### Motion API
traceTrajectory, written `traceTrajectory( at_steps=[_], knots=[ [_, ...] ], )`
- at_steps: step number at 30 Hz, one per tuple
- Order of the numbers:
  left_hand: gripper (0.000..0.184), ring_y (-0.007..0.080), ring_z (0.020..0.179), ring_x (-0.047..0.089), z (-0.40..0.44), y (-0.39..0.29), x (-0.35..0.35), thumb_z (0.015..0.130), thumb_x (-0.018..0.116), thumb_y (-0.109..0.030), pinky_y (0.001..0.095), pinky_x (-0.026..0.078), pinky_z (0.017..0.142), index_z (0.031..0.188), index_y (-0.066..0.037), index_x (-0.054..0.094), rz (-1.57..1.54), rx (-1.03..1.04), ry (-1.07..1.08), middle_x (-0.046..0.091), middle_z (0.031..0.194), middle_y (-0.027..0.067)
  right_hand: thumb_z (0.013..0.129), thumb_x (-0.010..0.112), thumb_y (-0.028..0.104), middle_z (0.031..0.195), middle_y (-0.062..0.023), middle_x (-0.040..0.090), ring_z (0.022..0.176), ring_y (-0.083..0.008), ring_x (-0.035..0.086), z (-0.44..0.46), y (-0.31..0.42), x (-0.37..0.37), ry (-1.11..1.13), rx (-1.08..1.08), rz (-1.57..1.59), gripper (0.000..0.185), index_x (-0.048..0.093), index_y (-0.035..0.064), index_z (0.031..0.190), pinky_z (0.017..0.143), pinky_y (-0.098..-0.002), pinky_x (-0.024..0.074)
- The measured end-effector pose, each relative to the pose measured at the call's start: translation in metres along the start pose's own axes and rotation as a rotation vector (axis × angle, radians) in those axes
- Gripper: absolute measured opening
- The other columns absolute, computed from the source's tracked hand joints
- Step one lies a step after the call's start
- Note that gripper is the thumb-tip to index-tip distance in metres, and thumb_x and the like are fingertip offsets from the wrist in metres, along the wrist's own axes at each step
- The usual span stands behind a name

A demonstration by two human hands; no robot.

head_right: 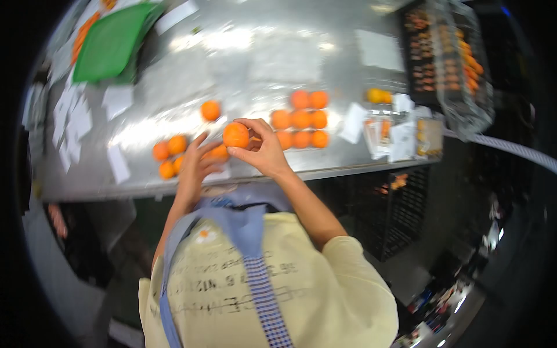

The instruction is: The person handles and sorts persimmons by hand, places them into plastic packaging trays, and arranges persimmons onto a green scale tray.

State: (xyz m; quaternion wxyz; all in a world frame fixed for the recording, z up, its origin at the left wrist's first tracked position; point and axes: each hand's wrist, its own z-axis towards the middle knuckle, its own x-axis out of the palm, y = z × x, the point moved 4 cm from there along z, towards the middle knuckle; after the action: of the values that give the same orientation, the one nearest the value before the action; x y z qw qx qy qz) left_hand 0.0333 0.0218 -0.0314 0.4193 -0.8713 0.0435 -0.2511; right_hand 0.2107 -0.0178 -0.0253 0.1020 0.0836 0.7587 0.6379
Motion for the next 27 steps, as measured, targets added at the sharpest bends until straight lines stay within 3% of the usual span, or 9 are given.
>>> traceTrajectory(
  at_steps=[2,7,9,13,14,16,19,22,27],
  knots=[
    [0.047,0.0187,0.087,0.063,-0.001,0.002,-0.003,0.099,0.038,-0.038,0.0285,0.052,0.071,0.128,-0.002,0.045,0.048,-0.007,0.015,0.058,0.112,0.0143,0.075,0.076,0.015,0.103,-0.003,0.059,0.097,-0.0133,0.059,0.008,-0.002,-0.068,-0.173,0.03,0.094,0.048,0.057,0.0009,0.117,0.073,-0.0246,0.0513],
    [0.029,0.0135,0.08,0.06,0.0,0.004,-0.003,0.097,0.048,-0.024,0.025,0.049,0.068,0.115,-0.003,0.055,0.133,-0.011,-0.007,0.06,0.098,0.0094,0.089,0.062,0.019,0.089,-0.0073,0.064,0.076,-0.0134,0.062,0.054,0.156,-0.315,-0.67,-0.454,0.232,0.022,0.06,0.0005,0.102,0.062,-0.0208,0.0479],
    [0.025,0.0121,0.079,0.059,0.001,0.01,-0.003,0.096,0.05,-0.021,0.0245,0.049,0.068,0.113,-0.003,0.057,0.153,-0.002,0.006,0.06,0.097,0.0081,0.083,0.069,0.015,0.09,-0.01,0.065,0.083,-0.0195,0.065,0.065,0.193,-0.403,-0.681,-0.501,0.225,0.029,0.058,-0.0036,0.103,0.076,-0.0291,0.0554],
    [0.023,0.0108,0.079,0.057,0.001,0.006,-0.001,0.095,0.052,-0.018,0.0232,0.047,0.068,0.111,-0.003,0.058,0.145,0.007,0.013,0.06,0.094,0.0055,0.083,0.069,0.011,0.103,-0.0126,0.062,0.088,-0.0173,0.063,0.06,0.2,-0.335,-0.705,-0.58,-0.113,0.04,0.054,-0.0078,0.114,0.076,-0.0283,0.0536],
    [0.022,0.0105,0.079,0.057,0.001,0.006,-0.003,0.095,0.052,-0.018,0.0231,0.047,0.068,0.111,-0.004,0.058,0.138,0.015,0.012,0.06,0.094,0.005,0.081,0.068,0.008,0.104,-0.0113,0.062,0.087,-0.015,0.062,0.058,0.179,-0.306,-0.672,-0.368,-0.3,0.039,0.055,-0.0054,0.116,0.073,-0.0257,0.0513],
    [0.022,0.01,0.079,0.057,0.002,0.006,-0.007,0.095,0.052,-0.018,0.0229,0.047,0.068,0.11,-0.004,0.058,0.136,0.025,0.008,0.061,0.093,0.0042,0.077,0.07,0.012,0.097,-0.0061,0.064,0.081,-0.0122,0.06,0.061,0.118,-0.257,-0.41,-0.364,-0.552,0.035,0.062,0.0033,0.11,0.071,-0.0248,0.0495],
    [0.021,0.0096,0.079,0.057,0.001,0.009,-0.011,0.094,0.052,-0.017,0.0229,0.047,0.068,0.11,-0.004,0.058,0.147,0.01,-0.003,0.061,0.092,0.0035,0.074,0.071,0.015,0.103,-0.0106,0.063,0.089,-0.0228,0.062,0.049,0.041,-0.183,-0.134,-0.209,-0.958,0.036,0.063,0.0034,0.107,0.078,-0.0323,0.0496],
    [0.021,0.0096,0.079,0.057,0.0,0.013,-0.014,0.094,0.053,-0.017,0.0229,0.047,0.069,0.11,-0.004,0.059,0.147,-0.012,-0.012,0.061,0.092,0.0036,0.072,0.073,0.02,0.109,-0.0143,0.061,0.103,-0.0322,0.056,0.042,0.003,-0.158,-0.114,-0.191,-1.005,0.043,0.06,0.0035,0.11,0.088,-0.0396,0.0446],
    [0.022,0.0105,0.081,0.058,0.005,0.014,-0.011,0.094,0.053,-0.018,0.0234,0.047,0.071,0.111,-0.005,0.058,0.171,-0.033,0.063,0.059,0.095,0.0032,0.075,0.071,0.022,0.115,-0.0116,0.06,0.112,-0.0304,0.051,0.059,-0.016,-0.143,0.011,-0.142,-1.188,0.045,0.058,0.0063,0.115,0.093,-0.0417,0.0396]
  ],
)
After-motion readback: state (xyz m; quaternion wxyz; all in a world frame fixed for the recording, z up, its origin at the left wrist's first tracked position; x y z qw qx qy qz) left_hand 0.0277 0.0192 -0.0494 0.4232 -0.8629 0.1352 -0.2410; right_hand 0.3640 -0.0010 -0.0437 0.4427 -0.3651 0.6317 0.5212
